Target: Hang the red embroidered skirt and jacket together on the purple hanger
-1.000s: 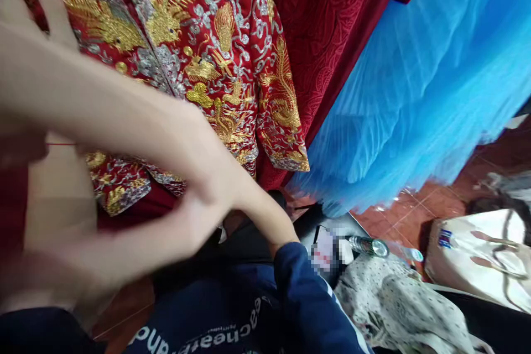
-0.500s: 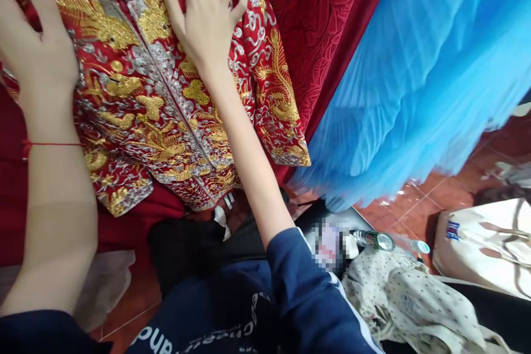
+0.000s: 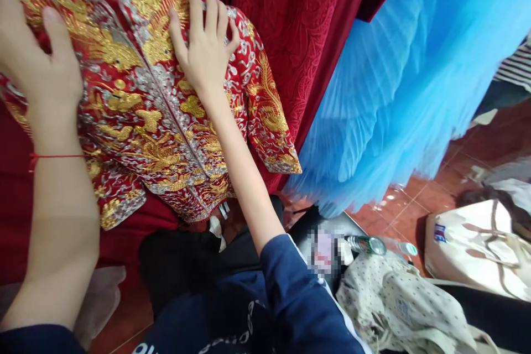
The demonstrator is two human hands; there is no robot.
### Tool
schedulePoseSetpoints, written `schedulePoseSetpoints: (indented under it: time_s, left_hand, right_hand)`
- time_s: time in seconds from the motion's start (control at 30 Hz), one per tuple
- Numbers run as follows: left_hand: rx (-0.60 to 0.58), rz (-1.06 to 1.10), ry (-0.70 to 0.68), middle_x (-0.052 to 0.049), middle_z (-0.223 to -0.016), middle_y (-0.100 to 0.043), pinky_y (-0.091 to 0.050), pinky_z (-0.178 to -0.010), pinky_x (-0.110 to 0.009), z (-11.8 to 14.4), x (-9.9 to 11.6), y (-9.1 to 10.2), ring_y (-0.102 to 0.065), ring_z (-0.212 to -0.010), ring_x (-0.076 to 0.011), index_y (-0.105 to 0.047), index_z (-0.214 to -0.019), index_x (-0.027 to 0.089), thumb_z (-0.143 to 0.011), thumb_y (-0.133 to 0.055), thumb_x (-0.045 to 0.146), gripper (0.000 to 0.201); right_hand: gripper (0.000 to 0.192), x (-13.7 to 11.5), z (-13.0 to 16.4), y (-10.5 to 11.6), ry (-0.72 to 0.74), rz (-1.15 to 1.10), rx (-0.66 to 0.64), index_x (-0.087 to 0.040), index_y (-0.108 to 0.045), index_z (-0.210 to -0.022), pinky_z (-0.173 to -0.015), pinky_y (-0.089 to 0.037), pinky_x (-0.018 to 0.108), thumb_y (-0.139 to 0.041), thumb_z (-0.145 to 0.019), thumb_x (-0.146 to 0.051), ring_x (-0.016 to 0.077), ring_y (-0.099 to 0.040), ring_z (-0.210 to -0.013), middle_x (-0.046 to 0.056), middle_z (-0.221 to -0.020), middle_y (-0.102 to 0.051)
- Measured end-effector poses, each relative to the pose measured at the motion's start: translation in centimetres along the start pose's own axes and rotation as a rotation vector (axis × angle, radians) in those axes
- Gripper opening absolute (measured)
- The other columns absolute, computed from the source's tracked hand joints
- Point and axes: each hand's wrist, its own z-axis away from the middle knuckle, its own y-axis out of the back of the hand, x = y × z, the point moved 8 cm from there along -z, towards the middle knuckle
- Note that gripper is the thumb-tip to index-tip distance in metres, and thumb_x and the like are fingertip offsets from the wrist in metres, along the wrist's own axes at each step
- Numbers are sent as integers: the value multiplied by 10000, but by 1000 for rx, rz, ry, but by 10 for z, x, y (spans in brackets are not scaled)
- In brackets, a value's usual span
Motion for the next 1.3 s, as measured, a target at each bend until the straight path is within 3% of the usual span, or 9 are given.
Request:
schedulePoseSetpoints:
  time_s: [0.1, 0.23, 0.43, 0.57, 0.67, 0.87, 1.1, 1.3]
  left_hand:
    - [-43, -95, -29, -123, -1249, -591, -325, -1068, -502, 0, 8, 3, -503, -1229, -302, -526, -1204, 76, -1041, -317, 339, 373]
    - [-69, -35, -22, -103, -1134, -653, -376, -1033, -481, 2, 13, 12, -550, -1153, -289, -582, -1107, 120, -1043, -298, 351, 371]
    - [28, 121, -49, -111, -1034, -704, -403, -1003, -483, 5, 13, 15, -602, -1059, -294, -643, -1034, 195, -1025, -311, 391, 385]
    - [94, 173, -58, -103, -1133, -706, -428, -1012, -474, 3, 13, 21, -611, -1102, -285, -637, -1144, 212, -1021, -339, 411, 378]
    - [135, 244, -133, -86, -1258, -667, -438, -1043, -461, 3, 28, 32, -597, -1170, -263, -594, -1260, 243, -994, -439, 414, 352]
    - [15, 255, -402, -98, -1496, -487, -382, -1124, -510, 5, 73, 27, -458, -1380, -291, -570, -1257, 268, -924, -592, 390, 356]
    - [-22, 271, -427, -106, -1474, -488, -313, -1155, -532, 1, 77, 17, -413, -1411, -293, -547, -1134, 247, -927, -580, 367, 242]
    - [-104, 283, -433, -90, -1393, -540, -307, -1146, -541, -3, 82, 12, -442, -1372, -296, -569, -985, 238, -894, -577, 276, 99]
  right_hand:
    - [648, 4, -6, 7, 89, -57, 43, -246, -493, -1401, -1181, -253, 550, -154, -1003, -628, 283, -328, -1414, 125, -1457, -470]
    - [712, 6, -17, 12, 297, -145, 70, -215, -501, -1353, -1135, -220, 649, -215, -949, -727, 340, -434, -1309, 172, -1335, -541]
    - [601, -10, -14, 22, 517, -113, -9, -266, -349, -1517, -1129, -256, 568, -311, -991, -553, 300, -358, -1417, 149, -1526, -409]
    - [466, -26, -7, 35, 653, -171, 17, -326, -465, -1445, -1102, -299, 541, -432, -988, -411, 296, -401, -1396, 116, -1548, -409]
    - [425, -34, -6, 42, 726, -216, 55, -335, -536, -1378, -1067, -341, 533, -525, -954, -305, 309, -436, -1368, 118, -1526, -440]
    - [313, -41, 6, 46, 767, -279, 123, -270, -603, -1226, -1024, -388, 499, -535, -929, -200, 293, -498, -1292, 134, -1401, -537]
    - [99, -38, 20, 42, 737, -341, 175, -207, -605, -982, -962, -416, 451, -577, -924, -283, 277, -517, -1159, 139, -1211, -576]
    - [196, -44, 25, 41, 765, -300, 114, -206, -603, -855, -951, -412, 462, -615, -917, -391, 290, -482, -1181, 137, -1263, -537]
